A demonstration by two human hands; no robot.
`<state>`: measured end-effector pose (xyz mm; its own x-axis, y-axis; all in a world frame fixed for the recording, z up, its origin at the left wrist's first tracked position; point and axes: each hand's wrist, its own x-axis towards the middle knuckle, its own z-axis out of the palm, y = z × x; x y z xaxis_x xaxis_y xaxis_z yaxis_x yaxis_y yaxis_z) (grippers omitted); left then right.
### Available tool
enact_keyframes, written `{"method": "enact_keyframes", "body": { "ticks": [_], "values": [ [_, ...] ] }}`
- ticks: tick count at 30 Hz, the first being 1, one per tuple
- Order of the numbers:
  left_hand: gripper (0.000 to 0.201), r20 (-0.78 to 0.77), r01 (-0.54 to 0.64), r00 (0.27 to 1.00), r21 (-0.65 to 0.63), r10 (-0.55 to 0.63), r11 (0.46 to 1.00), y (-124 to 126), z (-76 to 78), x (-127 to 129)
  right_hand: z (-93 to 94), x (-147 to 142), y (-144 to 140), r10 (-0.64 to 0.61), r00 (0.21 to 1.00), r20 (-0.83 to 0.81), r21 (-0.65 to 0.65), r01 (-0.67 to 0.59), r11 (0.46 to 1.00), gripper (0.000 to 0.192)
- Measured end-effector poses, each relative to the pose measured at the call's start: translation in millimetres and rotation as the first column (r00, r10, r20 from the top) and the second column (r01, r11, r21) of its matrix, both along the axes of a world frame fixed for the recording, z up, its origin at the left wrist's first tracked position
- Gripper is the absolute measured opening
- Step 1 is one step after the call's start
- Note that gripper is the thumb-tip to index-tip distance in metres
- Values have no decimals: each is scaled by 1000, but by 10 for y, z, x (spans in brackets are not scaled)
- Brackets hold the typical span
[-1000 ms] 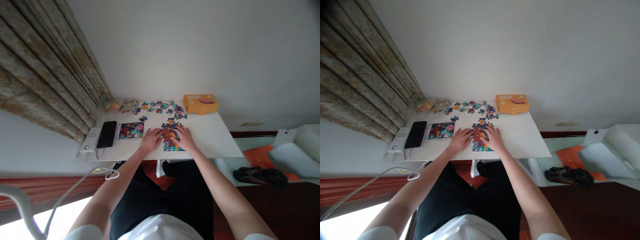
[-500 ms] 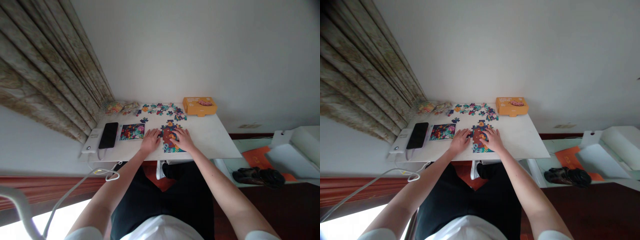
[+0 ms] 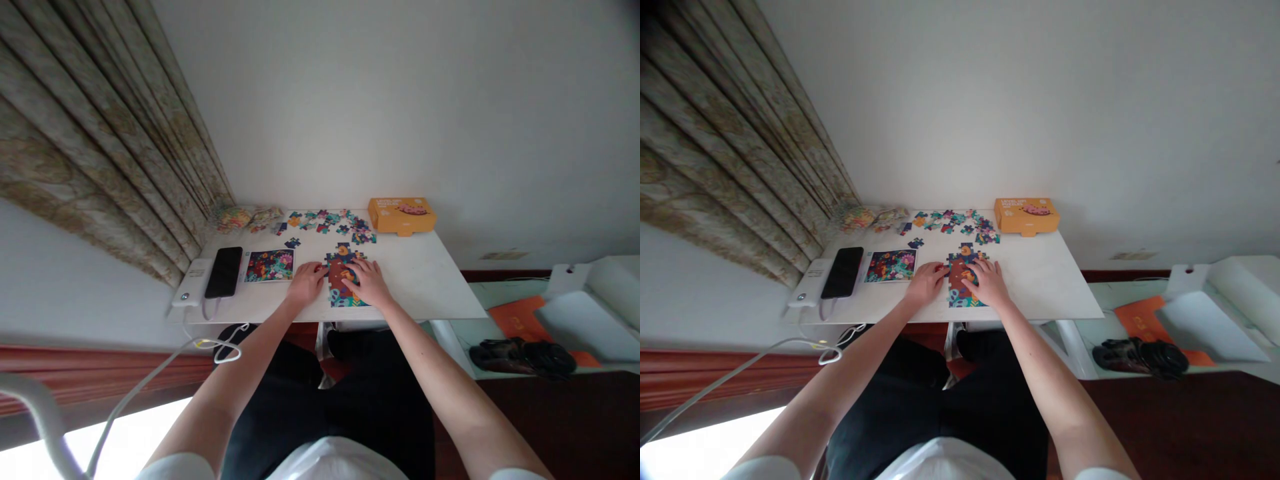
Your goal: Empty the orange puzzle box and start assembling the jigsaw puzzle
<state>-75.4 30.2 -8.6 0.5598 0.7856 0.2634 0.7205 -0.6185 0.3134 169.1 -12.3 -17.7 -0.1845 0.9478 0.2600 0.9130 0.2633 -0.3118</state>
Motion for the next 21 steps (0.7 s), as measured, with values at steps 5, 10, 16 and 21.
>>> {"method": "enact_keyframes", "body": {
  "ticks": [5,10,16,21],
  "values": [
    [34,17,1,1000,4,-1,1000,-39,-3,14,29,-4,4,2,1000,-17,5,-2,1000,49],
    [34,155,-210,965,-25,211,977,289,139,-113,34,-1,12,1,999,-33,8,0,1000,48],
    [33,-105,-535,844,-233,526,812,1124,432,-392,20,5,11,-14,999,-40,-1,14,1000,47],
    [43,-171,-627,779,-225,603,746,1473,452,-493,-11,17,21,-18,996,-89,-11,17,1000,46]
  ]
}}
